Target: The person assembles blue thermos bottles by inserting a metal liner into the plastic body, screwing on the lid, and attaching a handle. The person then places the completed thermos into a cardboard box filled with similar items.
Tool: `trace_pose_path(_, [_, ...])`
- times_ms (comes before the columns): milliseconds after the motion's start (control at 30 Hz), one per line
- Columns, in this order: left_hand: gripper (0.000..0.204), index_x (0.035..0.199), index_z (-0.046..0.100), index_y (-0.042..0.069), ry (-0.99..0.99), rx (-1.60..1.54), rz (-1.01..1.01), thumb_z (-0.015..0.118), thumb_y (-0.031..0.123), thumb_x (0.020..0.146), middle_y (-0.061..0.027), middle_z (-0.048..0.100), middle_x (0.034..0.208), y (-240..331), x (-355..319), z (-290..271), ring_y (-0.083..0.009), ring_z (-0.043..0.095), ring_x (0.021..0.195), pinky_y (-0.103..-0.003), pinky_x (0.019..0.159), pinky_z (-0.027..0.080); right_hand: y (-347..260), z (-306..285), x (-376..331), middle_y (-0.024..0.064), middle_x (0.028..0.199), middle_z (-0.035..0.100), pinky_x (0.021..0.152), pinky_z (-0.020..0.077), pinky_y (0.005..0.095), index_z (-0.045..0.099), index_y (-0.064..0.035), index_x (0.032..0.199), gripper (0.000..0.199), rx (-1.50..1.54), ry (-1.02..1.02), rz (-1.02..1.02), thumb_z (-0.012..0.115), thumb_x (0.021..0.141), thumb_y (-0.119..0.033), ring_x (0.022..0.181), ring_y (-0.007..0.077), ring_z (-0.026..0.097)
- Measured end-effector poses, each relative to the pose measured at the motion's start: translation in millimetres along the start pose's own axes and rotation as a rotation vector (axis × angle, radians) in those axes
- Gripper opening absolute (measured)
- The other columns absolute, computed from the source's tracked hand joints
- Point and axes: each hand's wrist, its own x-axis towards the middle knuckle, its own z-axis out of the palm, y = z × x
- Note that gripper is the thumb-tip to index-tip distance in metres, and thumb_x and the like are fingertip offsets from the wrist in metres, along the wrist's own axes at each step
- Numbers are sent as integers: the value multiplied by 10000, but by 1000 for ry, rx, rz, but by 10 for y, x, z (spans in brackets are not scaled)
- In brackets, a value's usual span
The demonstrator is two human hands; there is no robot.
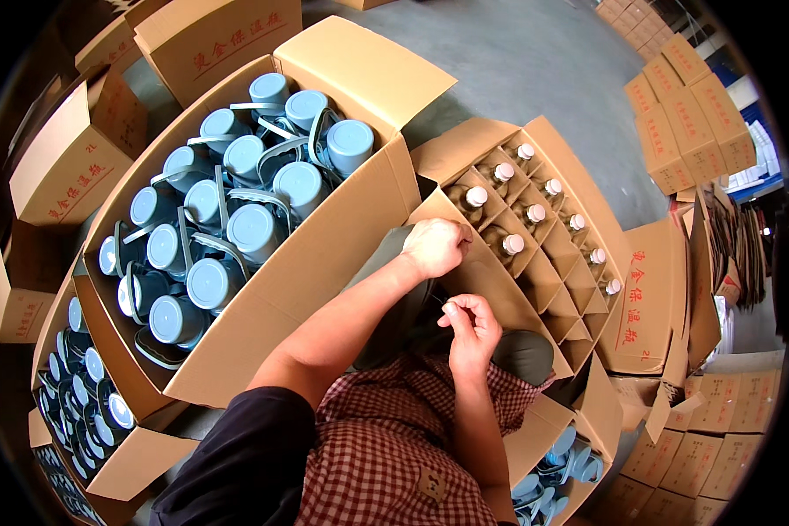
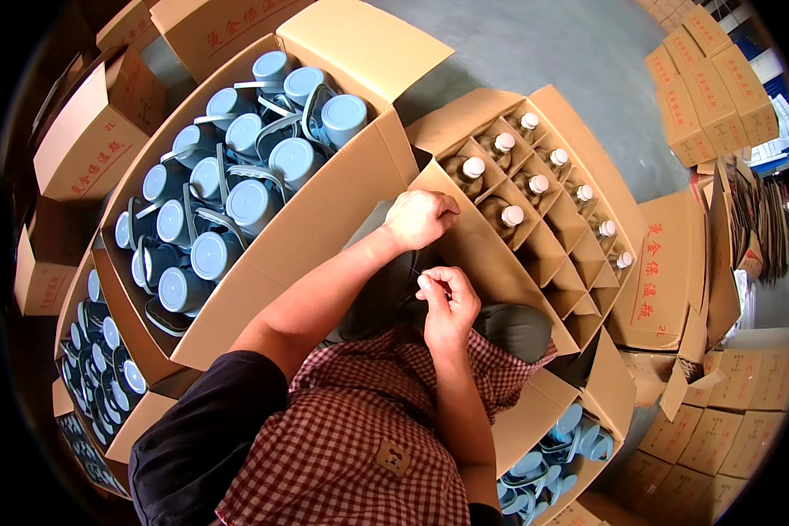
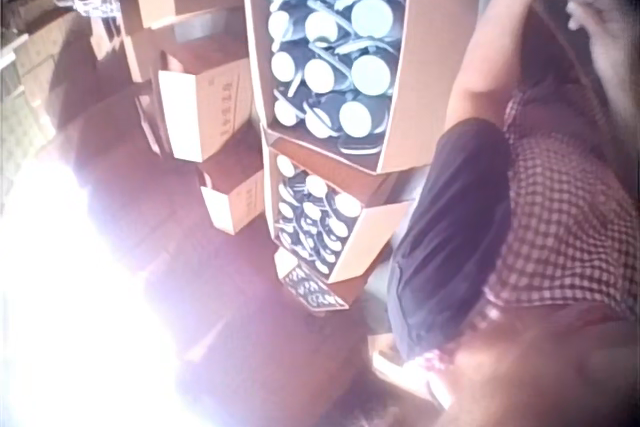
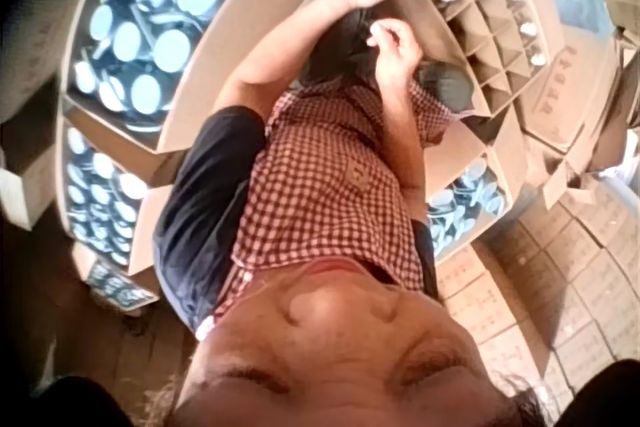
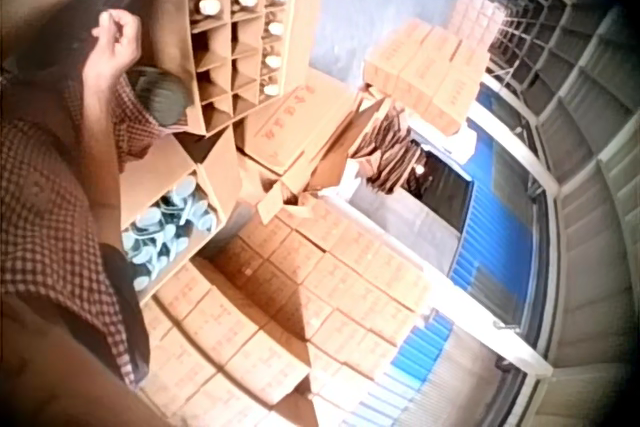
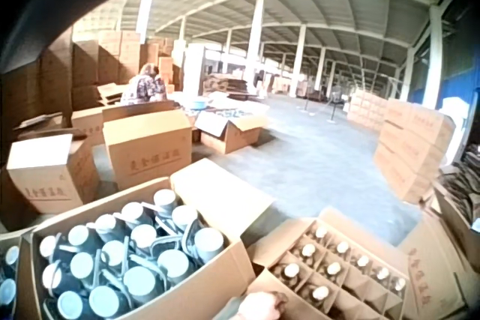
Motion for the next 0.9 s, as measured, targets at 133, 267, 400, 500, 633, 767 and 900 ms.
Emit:
trace_pose_path(133, [190,908,691,99,25,7,11,587,221,805,-113,687,858,-32,-14,-6,-302,650,830,-415,744,513,29,43,25,35,783,594,552,471,206,614,20,854,58,27,26,43,646,808,36,620,77,547])
trace_pose_path(267, [170,878,684,97,33,23,5,588,213,798,-116,683,841,-28,6,40,-309,649,808,-418,727,515,83,205,-30,37,778,613,579,482,220,625,10,879,139,-200,-88,-87,689,760,43,641,85,569])
trace_pose_path(400, [152,846,672,92,20,14,31,584,204,793,-121,677,824,18,0,30,-317,646,788,-420,709,514,235,347,-17,41,754,610,581,476,231,601,12,843,166,-398,-79,-263,718,729,42,633,95,562])
trace_pose_path(500, [148,843,668,92,17,27,40,581,201,793,-121,674,817,15,-20,12,-319,644,785,-420,703,513,245,318,10,79,728,593,568,481,284,592,-10,810,157,-401,-112,-296,730,734,-3,619,177,578])
trace_pose_path(633, [148,850,668,97,32,69,52,584,208,797,-113,674,824,-3,-36,35,-313,646,792,-419,704,513,210,109,-23,35,701,587,541,465,235,599,-14,784,118,-110,-61,-4,703,749,30,574,100,550])
trace_pose_path(767, [154,858,670,99,37,31,53,590,218,802,-103,675,838,-44,-37,8,-302,647,807,-415,718,511,54,-290,-14,43,724,600,550,451,220,599,7,829,82,68,81,40,625,789,73,566,94,536])
trace_pose_path(900, [160,873,674,99,21,41,59,590,218,806,-96,677,850,-38,-42,9,-293,645,826,-409,732,509,-59,-717,-60,80,697,594,554,450,235,573,27,834,22,123,249,-54,568,831,47,562,119,535])
